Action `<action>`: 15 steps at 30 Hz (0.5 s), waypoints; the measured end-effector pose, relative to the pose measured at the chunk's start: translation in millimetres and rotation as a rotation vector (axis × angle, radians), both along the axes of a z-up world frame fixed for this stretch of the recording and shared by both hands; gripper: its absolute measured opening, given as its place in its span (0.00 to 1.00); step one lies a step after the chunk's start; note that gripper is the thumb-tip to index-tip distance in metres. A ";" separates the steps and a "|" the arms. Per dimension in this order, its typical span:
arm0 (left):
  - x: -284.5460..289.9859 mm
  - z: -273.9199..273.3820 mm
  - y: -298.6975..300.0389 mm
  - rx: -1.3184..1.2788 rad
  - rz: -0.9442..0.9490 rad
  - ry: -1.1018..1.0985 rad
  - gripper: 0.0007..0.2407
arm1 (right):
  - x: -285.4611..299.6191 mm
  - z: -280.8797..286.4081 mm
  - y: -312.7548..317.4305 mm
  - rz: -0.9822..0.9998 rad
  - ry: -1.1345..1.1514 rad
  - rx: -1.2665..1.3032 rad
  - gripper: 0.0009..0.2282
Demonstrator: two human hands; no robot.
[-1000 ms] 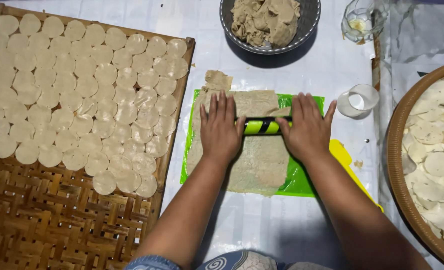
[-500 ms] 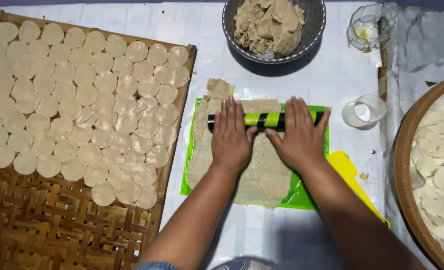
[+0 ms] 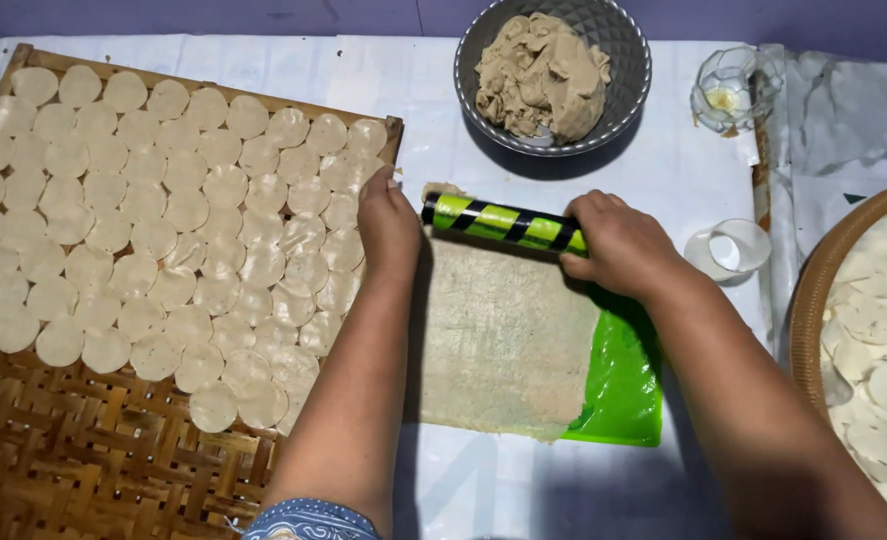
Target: Rolling out dough and cutting small round shapes using a mold.
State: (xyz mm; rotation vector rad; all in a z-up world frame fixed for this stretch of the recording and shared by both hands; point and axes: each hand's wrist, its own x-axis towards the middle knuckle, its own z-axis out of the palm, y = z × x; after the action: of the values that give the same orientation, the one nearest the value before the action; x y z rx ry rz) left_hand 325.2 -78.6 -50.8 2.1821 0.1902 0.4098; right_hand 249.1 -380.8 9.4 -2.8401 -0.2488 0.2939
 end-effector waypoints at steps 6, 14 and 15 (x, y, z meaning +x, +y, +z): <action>6.9 -7.9 -3.0 0.207 -0.188 0.175 0.21 | -102.7 55.6 5.2 -0.324 0.123 0.215 0.25; -4.2 20.7 -28.0 0.241 -0.163 0.086 0.10 | -209.0 -3.6 -16.9 -0.811 0.060 0.309 0.26; -7.3 25.6 -27.8 0.180 -0.169 0.029 0.10 | -216.5 -4.7 -20.0 -0.851 0.082 0.220 0.27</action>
State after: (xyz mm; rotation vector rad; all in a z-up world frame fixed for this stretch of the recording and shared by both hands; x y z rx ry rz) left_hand 317.8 -106.4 -25.2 2.3607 -0.0165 0.3095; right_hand 32.6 -400.8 4.7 -2.4318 0.8639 0.1751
